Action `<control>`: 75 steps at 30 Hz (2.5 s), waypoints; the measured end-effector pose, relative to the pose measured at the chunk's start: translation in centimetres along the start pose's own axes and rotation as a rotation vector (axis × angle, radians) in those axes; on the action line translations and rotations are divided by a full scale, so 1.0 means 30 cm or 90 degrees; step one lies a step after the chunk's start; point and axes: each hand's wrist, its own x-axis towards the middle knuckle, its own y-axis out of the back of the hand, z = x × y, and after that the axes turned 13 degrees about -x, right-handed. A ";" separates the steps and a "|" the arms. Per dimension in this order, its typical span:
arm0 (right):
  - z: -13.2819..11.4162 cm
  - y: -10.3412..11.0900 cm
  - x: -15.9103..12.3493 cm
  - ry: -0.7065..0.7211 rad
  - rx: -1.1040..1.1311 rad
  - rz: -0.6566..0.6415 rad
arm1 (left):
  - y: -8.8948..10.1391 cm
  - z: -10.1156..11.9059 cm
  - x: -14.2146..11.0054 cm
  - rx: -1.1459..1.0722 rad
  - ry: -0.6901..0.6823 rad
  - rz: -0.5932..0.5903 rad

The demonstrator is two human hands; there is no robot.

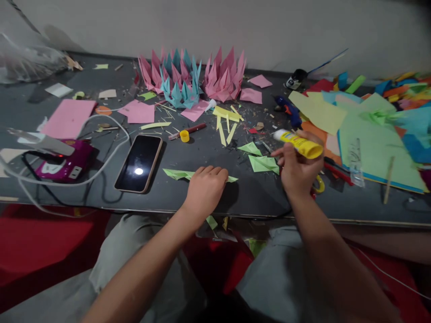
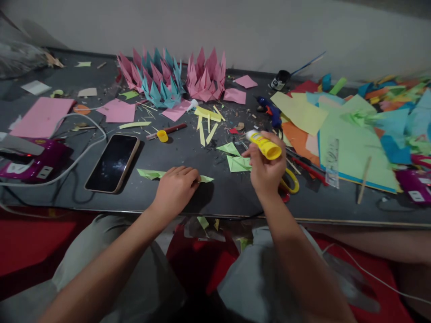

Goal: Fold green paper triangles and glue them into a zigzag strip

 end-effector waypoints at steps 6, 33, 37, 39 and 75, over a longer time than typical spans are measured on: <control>0.154 0.060 0.083 0.124 -0.203 -0.177 | 0.039 -0.010 -0.007 -0.085 0.046 0.002; 0.166 0.038 0.100 0.041 -0.630 -0.453 | 0.104 -0.045 -0.009 -0.200 0.158 0.007; 0.124 0.088 0.092 0.070 -0.671 -0.444 | 0.104 -0.045 -0.008 -0.197 0.137 0.028; 0.087 0.109 0.081 0.076 -0.670 -0.408 | 0.105 -0.045 -0.007 -0.195 0.128 0.034; -0.082 0.091 -0.048 0.120 -0.206 -0.832 | 0.105 -0.024 -0.009 -0.223 0.128 -0.007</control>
